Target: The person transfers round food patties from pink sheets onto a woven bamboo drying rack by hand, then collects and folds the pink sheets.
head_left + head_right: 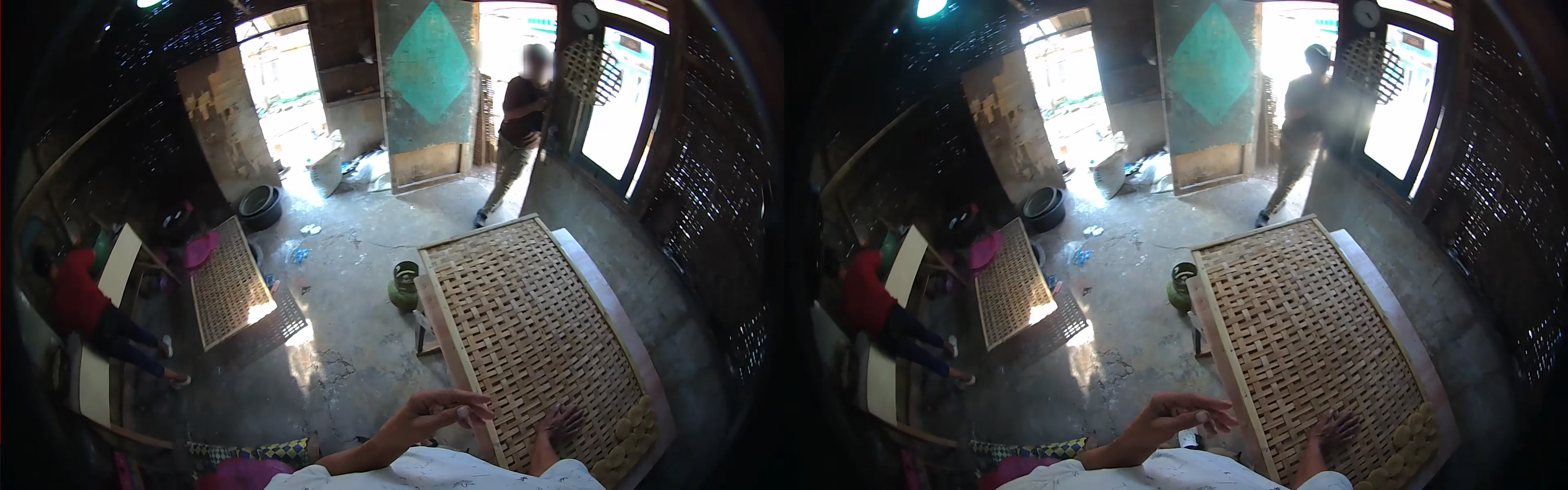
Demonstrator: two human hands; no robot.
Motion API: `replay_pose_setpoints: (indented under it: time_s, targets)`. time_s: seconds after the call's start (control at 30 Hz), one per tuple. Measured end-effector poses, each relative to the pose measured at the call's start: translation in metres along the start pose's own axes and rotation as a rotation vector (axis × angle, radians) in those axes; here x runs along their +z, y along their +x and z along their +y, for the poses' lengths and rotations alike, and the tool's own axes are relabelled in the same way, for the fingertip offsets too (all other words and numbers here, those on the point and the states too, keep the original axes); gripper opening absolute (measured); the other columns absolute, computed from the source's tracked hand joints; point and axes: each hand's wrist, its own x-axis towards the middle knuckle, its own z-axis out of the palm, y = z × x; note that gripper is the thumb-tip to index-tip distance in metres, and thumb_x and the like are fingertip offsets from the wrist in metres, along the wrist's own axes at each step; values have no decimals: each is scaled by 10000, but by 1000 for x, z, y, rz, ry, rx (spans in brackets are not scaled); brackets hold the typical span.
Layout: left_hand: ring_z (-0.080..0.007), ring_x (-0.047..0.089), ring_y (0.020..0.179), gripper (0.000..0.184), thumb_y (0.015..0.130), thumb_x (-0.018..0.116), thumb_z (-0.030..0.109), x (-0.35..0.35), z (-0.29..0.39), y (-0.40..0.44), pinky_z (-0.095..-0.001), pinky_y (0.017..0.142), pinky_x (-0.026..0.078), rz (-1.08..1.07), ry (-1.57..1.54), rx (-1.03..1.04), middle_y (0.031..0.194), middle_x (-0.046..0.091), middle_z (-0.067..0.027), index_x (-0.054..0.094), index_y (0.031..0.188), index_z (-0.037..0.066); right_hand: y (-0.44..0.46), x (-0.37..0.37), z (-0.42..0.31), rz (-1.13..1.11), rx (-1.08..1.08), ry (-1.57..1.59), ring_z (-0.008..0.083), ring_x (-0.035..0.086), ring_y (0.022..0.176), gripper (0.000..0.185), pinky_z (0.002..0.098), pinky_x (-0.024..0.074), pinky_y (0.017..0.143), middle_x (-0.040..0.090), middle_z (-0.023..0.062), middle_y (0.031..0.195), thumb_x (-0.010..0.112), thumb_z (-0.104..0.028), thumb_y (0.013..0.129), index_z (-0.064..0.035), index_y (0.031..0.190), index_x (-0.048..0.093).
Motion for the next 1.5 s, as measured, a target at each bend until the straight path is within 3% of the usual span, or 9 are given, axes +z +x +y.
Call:
replay_pose_setpoints:
  time_s: [0.17,0.33,0.5,0.63,0.77,1.0,1.1,1.3,1.5]
  targets:
    - [-212,671,974,317,955,552,122,-1,25,-6,-323,805,513,219,30,306,1041,699,-150,591,1235,-20,-11,-17,-6,-25,28,-67,297,211,1446,621,471,213,1148,225,130,1564,405,-468,987,-114,1487,297]
    - [-159,670,910,296,973,548,135,1,43,-14,-269,737,522,450,111,706,998,699,-113,589,1235,3,-37,-40,-62,150,-250,111,298,214,1444,617,469,215,1147,230,132,1561,404,-465,988,-111,1482,302]
    - [-182,678,884,274,946,589,97,31,26,-33,-274,700,532,672,98,876,943,700,-140,600,1191,-26,-70,-50,-108,200,-524,253,300,218,1442,610,468,217,1147,237,135,1556,404,-460,989,-106,1477,308]
    - [-164,674,890,301,920,627,81,34,-4,-52,-281,727,536,775,208,807,966,705,-127,606,1209,1,-92,-46,-117,206,-618,347,302,221,1440,605,467,218,1147,242,137,1552,403,-457,990,-103,1472,313]
    - [-160,686,862,293,897,655,101,27,-20,-90,-279,721,536,1079,444,725,957,710,-108,636,1181,27,-97,-43,-128,174,-695,350,303,224,1438,601,465,220,1146,247,139,1549,403,-453,991,-99,1468,318]
    - [-126,692,827,266,914,637,165,28,-74,-172,-236,699,508,1534,416,519,915,724,-88,647,1150,45,-101,-37,-134,148,-761,360,305,230,1435,593,463,222,1146,256,143,1543,402,-448,992,-94,1461,326]
    - [-133,692,785,265,908,634,159,27,-90,-190,-230,687,512,1633,468,479,895,721,-95,649,1139,29,-99,-33,-133,141,-775,359,306,232,1433,589,462,223,1146,260,144,1541,401,-445,993,-91,1458,330]
    - [-114,677,762,257,882,644,120,-15,-55,-170,-253,629,505,1642,684,698,853,716,-74,660,1123,32,-89,-32,-135,124,-822,355,308,236,1430,583,461,225,1145,267,147,1536,401,-440,994,-86,1452,336]
    - [-176,655,665,282,881,626,196,-120,-129,-125,-299,614,507,1737,1102,401,811,688,-109,660,1128,66,-91,-24,-140,100,-796,381,311,241,1428,576,459,227,1145,274,150,1531,400,-435,995,-82,1446,343]
